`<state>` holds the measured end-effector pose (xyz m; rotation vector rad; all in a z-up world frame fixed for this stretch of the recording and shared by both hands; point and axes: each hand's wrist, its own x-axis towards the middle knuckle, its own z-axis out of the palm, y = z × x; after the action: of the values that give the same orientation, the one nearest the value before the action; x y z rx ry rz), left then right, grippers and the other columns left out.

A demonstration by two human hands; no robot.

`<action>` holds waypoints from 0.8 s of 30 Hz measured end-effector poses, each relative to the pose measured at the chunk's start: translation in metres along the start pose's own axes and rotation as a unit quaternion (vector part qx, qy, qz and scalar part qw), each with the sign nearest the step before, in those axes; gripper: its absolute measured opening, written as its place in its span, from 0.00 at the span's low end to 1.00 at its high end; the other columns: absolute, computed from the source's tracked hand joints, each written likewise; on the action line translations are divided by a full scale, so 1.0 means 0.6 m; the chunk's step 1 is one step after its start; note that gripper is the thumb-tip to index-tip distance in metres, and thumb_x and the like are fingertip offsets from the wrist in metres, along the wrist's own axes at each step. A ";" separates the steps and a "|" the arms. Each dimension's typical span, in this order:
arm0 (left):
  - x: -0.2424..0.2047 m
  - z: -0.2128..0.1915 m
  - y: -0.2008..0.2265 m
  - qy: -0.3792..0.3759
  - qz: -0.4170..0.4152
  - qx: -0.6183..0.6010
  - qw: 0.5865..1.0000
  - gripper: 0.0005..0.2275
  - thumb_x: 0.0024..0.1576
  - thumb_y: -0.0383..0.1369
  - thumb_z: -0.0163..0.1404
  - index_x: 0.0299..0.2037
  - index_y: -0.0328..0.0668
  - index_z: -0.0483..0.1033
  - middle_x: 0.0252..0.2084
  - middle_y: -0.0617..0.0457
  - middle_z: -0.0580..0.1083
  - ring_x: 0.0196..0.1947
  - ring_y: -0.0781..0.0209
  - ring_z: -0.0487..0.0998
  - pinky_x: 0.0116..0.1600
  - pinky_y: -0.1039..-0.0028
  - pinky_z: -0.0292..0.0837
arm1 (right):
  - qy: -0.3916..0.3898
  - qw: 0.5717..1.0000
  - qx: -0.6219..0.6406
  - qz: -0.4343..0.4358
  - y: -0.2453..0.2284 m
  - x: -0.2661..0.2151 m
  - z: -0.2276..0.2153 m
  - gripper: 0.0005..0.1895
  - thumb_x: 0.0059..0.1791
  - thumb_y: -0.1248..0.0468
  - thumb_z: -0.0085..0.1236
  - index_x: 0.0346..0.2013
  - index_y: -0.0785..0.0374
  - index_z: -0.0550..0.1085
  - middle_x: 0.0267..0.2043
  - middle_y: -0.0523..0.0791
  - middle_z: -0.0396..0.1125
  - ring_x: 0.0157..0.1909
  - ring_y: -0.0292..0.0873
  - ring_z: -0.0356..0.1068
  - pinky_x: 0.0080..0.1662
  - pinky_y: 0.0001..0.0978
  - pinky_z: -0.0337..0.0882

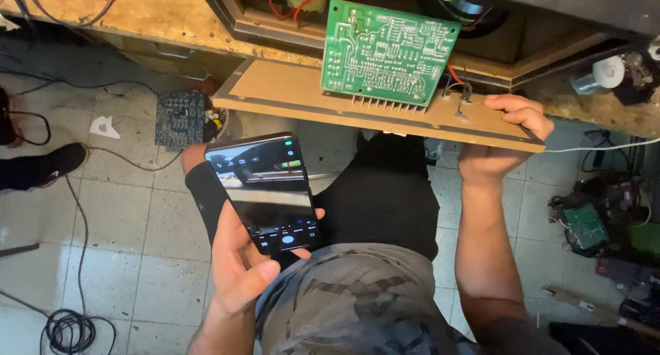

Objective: The person holds a smartphone to take a picture of a green circuit board mounted on a wooden board. They then use a screwdriver to point at specific components on the circuit board while continuing to view the board through the phone's camera.

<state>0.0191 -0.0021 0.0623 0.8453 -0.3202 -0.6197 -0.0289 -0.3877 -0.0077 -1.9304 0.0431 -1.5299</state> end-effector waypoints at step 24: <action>0.200 -0.148 -0.074 -0.017 0.115 0.047 0.992 0.35 0.60 0.41 0.69 0.65 0.21 0.62 0.49 0.31 0.74 0.45 0.27 0.87 0.24 0.68 0.85 | -0.050 0.997 0.056 0.010 0.031 0.027 -0.001 0.18 0.59 0.78 0.60 0.48 0.62 0.58 0.40 0.57 0.64 0.44 0.60 0.70 0.55 0.56 0.77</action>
<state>0.1397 -0.0465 -0.0252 0.8739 -0.4733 -0.4067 -0.0172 -0.4093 -0.0033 -1.9091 -0.0647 -1.3913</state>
